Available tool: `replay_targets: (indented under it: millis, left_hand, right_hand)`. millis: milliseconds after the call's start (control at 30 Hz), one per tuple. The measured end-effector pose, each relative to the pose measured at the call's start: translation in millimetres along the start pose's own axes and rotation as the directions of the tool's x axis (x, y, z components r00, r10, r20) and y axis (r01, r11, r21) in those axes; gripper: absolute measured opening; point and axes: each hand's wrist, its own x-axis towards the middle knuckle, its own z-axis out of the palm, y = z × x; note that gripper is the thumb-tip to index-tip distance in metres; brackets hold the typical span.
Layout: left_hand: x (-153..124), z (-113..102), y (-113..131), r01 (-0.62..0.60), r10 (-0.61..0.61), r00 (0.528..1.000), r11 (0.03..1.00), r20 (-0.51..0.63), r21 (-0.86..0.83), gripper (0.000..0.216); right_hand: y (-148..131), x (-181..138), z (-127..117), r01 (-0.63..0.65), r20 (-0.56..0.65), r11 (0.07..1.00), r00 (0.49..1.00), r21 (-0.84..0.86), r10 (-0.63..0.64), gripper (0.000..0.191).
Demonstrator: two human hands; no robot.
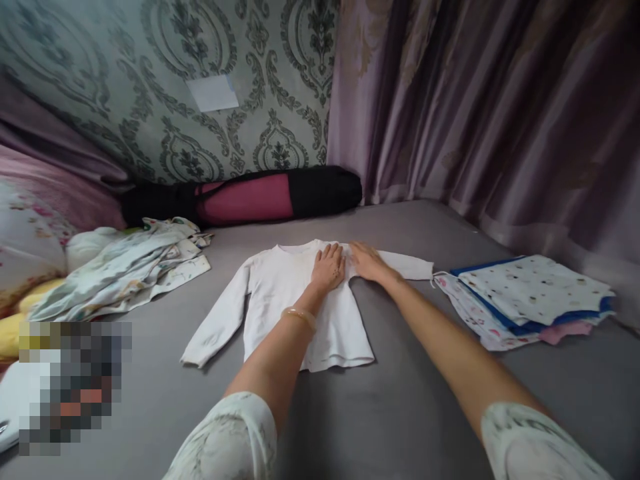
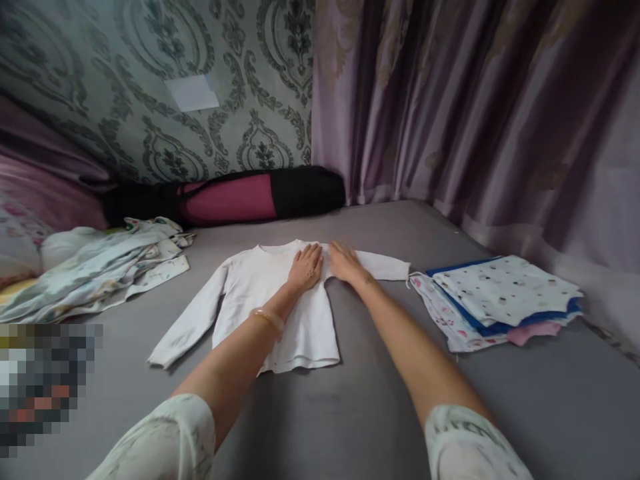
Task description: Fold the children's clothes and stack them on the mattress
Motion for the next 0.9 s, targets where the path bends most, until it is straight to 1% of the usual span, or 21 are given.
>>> replay_targets:
  millis: [67,100,200,267,367,500,667,733,800,900]
  left_hand:
    - [1.6,0.9,-1.0,0.015,-0.015,1.000,1.000,0.027,0.001,0.053]
    - [2.3,1.4,-1.4,0.020,-0.021,0.999,1.000,0.044,0.004,0.053]
    - [2.9,2.4,-1.5,0.021,-0.023,0.998,0.999,0.060,0.032,0.053]
    - [2.4,2.7,-0.8,0.019,-0.022,0.998,0.998,0.056,0.054,0.053]
    - [1.8,2.5,0.0,0.020,-0.024,0.998,0.998,0.064,0.065,0.054]
    - [2.3,1.5,0.0,0.022,-0.027,0.996,0.998,0.084,0.060,0.056]
    - [2.4,0.9,-0.4,0.015,-0.022,0.992,0.998,0.123,0.058,0.076]
    - [3.1,0.6,0.1,0.014,-0.023,0.989,0.998,0.143,0.061,0.081]
    - [4.6,-1.1,1.1,0.012,-0.022,0.984,0.998,0.175,0.058,0.083]
    - [5.6,-9.5,1.3,0.005,-0.010,0.966,1.000,0.259,0.020,0.080]
  right_hand:
    - [-23.1,8.6,15.3,-0.017,-0.002,0.998,1.000,0.052,0.017,0.053]
    - [-29.0,10.8,20.9,-0.047,0.001,0.997,0.999,0.065,0.047,0.054]
    - [-28.2,8.2,29.4,-0.120,-0.009,0.991,0.993,0.053,0.121,0.054]
    - [-19.6,1.1,29.6,-0.124,-0.016,0.992,0.992,0.023,0.124,0.058]
    - [-5.8,-10.9,25.5,-0.148,0.021,0.989,0.989,-0.009,0.148,0.062]
    - [16.9,-24.9,15.5,-0.235,0.084,0.971,0.968,-0.037,0.238,0.059]
    - [60.6,-46.4,-0.7,-0.398,0.112,0.911,0.906,-0.106,0.409,0.061]
    - [72.7,-53.6,-5.1,-0.432,0.110,0.892,0.888,-0.133,0.447,0.062]
    - [77.8,-58.0,-7.0,-0.443,0.107,0.885,0.882,-0.145,0.459,0.061]
    - [78.0,-59.8,-7.5,-0.449,0.091,0.884,0.882,-0.130,0.462,0.061]
